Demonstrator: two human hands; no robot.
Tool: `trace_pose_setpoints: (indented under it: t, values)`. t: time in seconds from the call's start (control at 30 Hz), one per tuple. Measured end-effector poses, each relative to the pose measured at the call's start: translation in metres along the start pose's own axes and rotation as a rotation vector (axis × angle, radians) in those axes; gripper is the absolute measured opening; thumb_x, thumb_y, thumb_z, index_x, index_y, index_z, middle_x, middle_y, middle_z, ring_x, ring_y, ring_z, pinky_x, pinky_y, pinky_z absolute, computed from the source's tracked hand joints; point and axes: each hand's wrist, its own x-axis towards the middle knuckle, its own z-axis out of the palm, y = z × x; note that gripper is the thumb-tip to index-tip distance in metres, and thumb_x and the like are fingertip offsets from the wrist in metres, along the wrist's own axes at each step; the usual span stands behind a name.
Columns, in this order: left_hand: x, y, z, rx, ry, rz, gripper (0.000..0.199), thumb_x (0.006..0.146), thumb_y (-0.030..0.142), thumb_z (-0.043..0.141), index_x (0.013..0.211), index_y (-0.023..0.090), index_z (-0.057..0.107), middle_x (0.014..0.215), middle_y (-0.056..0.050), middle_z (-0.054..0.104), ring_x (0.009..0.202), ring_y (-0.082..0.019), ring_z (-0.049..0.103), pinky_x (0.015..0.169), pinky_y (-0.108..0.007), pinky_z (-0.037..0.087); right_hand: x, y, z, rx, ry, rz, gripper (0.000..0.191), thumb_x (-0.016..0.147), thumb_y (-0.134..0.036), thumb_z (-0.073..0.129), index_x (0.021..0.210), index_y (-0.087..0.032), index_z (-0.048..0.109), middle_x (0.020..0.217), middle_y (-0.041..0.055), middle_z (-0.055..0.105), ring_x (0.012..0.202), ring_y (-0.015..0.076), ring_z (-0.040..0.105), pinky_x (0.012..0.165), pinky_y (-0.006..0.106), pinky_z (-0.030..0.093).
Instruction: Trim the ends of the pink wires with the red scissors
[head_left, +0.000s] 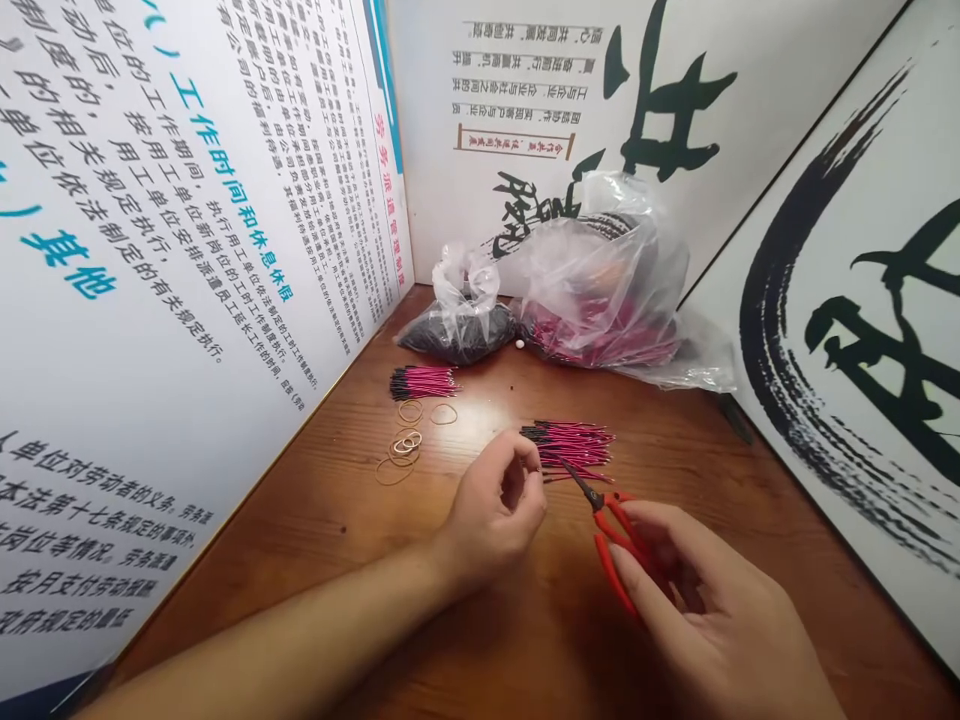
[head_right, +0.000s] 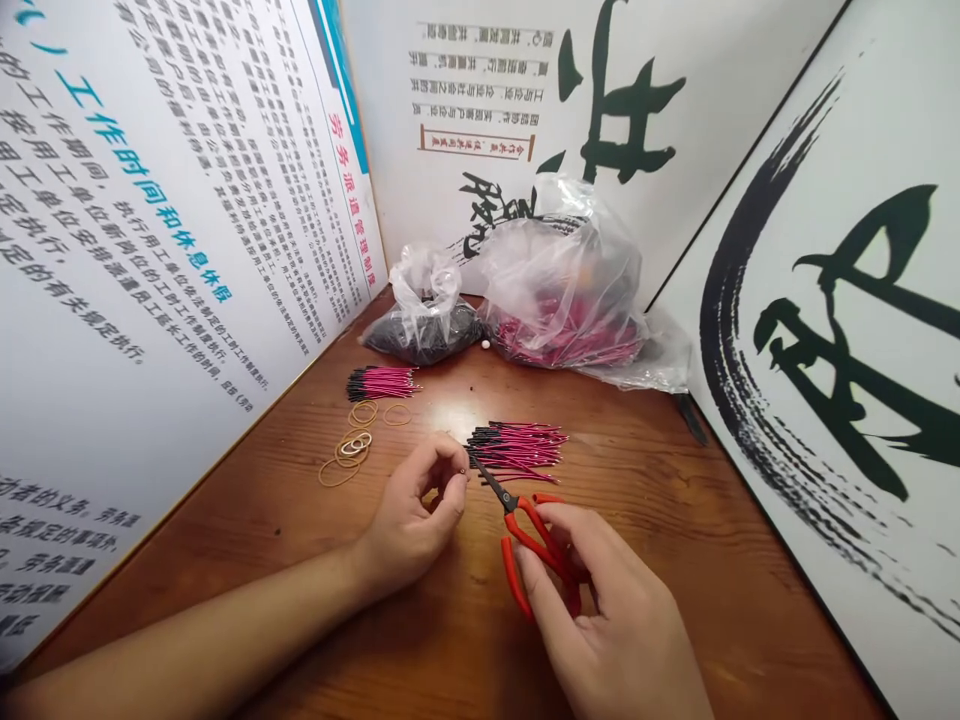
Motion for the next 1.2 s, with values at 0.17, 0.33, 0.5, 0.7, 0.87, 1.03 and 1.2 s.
trace_pose_setpoints:
  t: [0.17,0.33,0.5,0.7,0.87,1.03,1.2]
  values:
    - [0.0008,0.0011,-0.0014,-0.002,-0.017,-0.022,0.006,0.085,0.014,0.050,0.085,0.019,0.048,0.072,0.003,0.042,0.062,-0.011,0.039,0.057,-0.025,0.033,0.0013,-0.0020,-0.0046,-0.152,-0.004,-0.074,0.017,0.090,-0.040,0.062,0.104,-0.030,0.064,0.082,-0.0045,0.074,0.063,0.0112,0.070,0.061,0.019,0.057]
    - [0.0013,0.0042,-0.0010,0.003,-0.007,-0.009,0.006,0.085,0.014,0.051,0.085,0.019,0.049,0.072,0.003,0.042,0.062,-0.011,0.039,0.057,-0.024,0.033,-0.0001,-0.0037,-0.0071,-0.244,0.046,-0.176,0.019,0.089,-0.043,0.063,0.101,-0.029,0.064,0.076,-0.0026,0.072,0.055,0.0138,0.066,0.056,0.026,0.054]
    - [0.0014,0.0044,-0.0014,0.023,0.010,-0.007,0.006,0.085,0.014,0.052,0.085,0.019,0.050,0.073,0.003,0.043,0.062,-0.011,0.039,0.057,-0.024,0.033,0.0013,-0.0042,-0.0052,-0.297,0.087,-0.200,0.021,0.088,-0.046,0.063,0.098,-0.027,0.065,0.066,-0.0017,0.067,0.049,0.0146,0.060,0.052,0.028,0.050]
    - [0.0017,0.0047,-0.0022,0.031,0.010,0.031,0.008,0.084,0.011,0.051,0.085,0.019,0.050,0.075,0.002,0.044,0.064,-0.011,0.039,0.059,-0.025,0.034,0.0016,-0.0052,-0.0028,-0.281,0.080,-0.206,0.018,0.090,-0.044,0.062,0.098,-0.028,0.065,0.066,-0.0030,0.065,0.050,0.0139,0.059,0.055,0.029,0.049]
    - [0.0011,0.0054,-0.0018,0.043,0.005,0.054,0.010,0.083,0.009,0.050,0.085,0.019,0.050,0.076,0.002,0.044,0.065,-0.011,0.040,0.060,-0.025,0.035,-0.0004,-0.0034,-0.0022,-0.271,0.069,-0.179,0.019,0.089,-0.045,0.064,0.099,-0.029,0.067,0.068,-0.0026,0.067,0.051,0.0139,0.059,0.054,0.029,0.048]
    - [0.0013,0.0053,-0.0016,0.056,0.002,0.046,0.009,0.084,0.011,0.051,0.085,0.019,0.049,0.076,0.001,0.045,0.065,-0.012,0.041,0.060,-0.025,0.035,0.0004,-0.0048,-0.0014,-0.269,0.070,-0.164,0.020,0.089,-0.045,0.064,0.099,-0.029,0.069,0.068,-0.0016,0.068,0.051,0.0141,0.059,0.052,0.028,0.047]
    - [0.0013,0.0048,-0.0017,0.074,0.003,0.061,0.009,0.084,0.011,0.050,0.085,0.020,0.050,0.077,0.001,0.046,0.066,-0.012,0.041,0.062,-0.026,0.036,0.0024,-0.0044,-0.0034,-0.293,0.071,-0.219,0.019,0.089,-0.045,0.063,0.100,-0.030,0.068,0.064,-0.0032,0.066,0.049,0.0134,0.060,0.050,0.027,0.047]
